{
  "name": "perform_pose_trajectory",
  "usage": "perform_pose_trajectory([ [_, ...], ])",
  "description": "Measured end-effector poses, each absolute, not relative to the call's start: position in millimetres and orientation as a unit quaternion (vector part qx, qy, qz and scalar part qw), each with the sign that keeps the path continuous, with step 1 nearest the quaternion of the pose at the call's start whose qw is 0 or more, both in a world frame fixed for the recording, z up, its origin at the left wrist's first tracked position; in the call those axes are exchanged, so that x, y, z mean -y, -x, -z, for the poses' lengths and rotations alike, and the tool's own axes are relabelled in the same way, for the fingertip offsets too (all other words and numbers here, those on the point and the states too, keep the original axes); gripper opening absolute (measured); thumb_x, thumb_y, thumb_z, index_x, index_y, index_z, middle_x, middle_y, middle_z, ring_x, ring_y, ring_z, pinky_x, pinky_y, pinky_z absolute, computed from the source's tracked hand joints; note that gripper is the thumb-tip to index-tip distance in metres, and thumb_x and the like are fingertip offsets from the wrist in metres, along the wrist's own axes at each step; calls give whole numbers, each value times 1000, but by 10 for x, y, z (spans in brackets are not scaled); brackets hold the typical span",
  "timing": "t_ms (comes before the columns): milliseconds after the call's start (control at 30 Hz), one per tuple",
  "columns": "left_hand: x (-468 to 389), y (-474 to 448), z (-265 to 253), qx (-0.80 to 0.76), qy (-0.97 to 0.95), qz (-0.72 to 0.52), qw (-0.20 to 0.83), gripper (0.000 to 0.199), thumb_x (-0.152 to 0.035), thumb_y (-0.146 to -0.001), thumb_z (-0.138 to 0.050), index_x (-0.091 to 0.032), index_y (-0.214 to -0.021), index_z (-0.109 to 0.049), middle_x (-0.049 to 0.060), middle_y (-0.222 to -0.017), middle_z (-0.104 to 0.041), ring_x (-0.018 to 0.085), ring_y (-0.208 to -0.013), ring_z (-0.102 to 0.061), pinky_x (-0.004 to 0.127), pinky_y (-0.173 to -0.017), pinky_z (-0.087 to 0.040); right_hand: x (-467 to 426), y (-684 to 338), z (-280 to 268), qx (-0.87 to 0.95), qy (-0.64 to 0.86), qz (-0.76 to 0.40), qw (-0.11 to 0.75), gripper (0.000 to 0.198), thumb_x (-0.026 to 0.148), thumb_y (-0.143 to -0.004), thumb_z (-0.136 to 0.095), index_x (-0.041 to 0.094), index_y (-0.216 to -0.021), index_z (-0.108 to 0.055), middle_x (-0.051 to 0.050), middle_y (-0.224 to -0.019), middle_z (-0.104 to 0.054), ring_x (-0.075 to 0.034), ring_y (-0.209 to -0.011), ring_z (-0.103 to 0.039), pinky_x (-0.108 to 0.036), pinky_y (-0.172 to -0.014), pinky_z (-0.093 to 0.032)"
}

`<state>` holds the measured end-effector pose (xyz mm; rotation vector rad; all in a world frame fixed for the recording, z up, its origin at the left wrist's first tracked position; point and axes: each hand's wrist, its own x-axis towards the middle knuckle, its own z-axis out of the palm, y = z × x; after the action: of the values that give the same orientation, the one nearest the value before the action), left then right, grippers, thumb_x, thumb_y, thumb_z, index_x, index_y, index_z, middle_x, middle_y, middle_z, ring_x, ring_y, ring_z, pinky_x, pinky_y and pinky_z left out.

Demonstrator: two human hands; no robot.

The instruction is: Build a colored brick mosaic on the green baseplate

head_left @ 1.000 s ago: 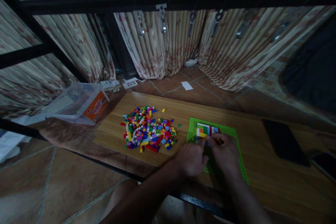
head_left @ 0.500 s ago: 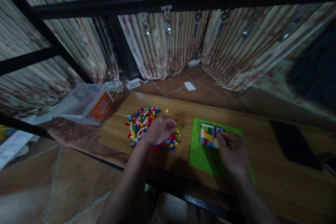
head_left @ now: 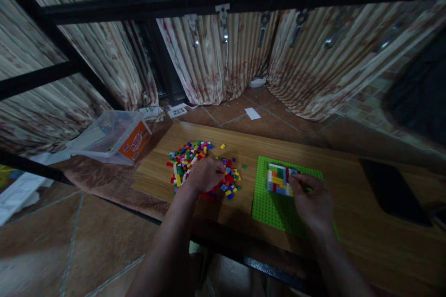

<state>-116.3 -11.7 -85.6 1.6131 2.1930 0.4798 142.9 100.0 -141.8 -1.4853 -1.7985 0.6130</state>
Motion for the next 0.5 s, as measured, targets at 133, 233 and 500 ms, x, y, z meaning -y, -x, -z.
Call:
perform_pose_trajectory([
  [133, 123, 1179, 865, -775, -575, -183, 190, 15, -20, -73, -58, -19, -79, -72, 3, -81, -72, 17, -77, -64, 26, -72, -45, -1004, -1433, 1411, 690, 578, -246, 361, 31, 42, -76, -56, 16, -86, -70, -11, -96, -65, -26, -92, -59, -44, -86, -44],
  [233, 141, 1196, 821, -763, -574, -217, 203, 14, -19, -75, -57, -17, -80, -70, 4, -84, -71, 17, -78, -63, 26, -74, -44, -988, -1426, 1361, 688, 577, -225, 379, 29, 40, -78, -56, 15, -86, -70, -12, -97, -64, -26, -94, -58, -44, -88, -44],
  [500, 90, 1008, 715, -614, -551, -390, 409, 16, -27, -83, -54, -14, -84, -62, 0, -71, -60, 10, -62, -53, 21, -59, -42, -746, -1233, 1191, 723, 448, -250, 463, 20, 35, -86, -53, 21, -87, -66, -5, -89, -66, -19, -84, -62, -33, -79, -48],
])
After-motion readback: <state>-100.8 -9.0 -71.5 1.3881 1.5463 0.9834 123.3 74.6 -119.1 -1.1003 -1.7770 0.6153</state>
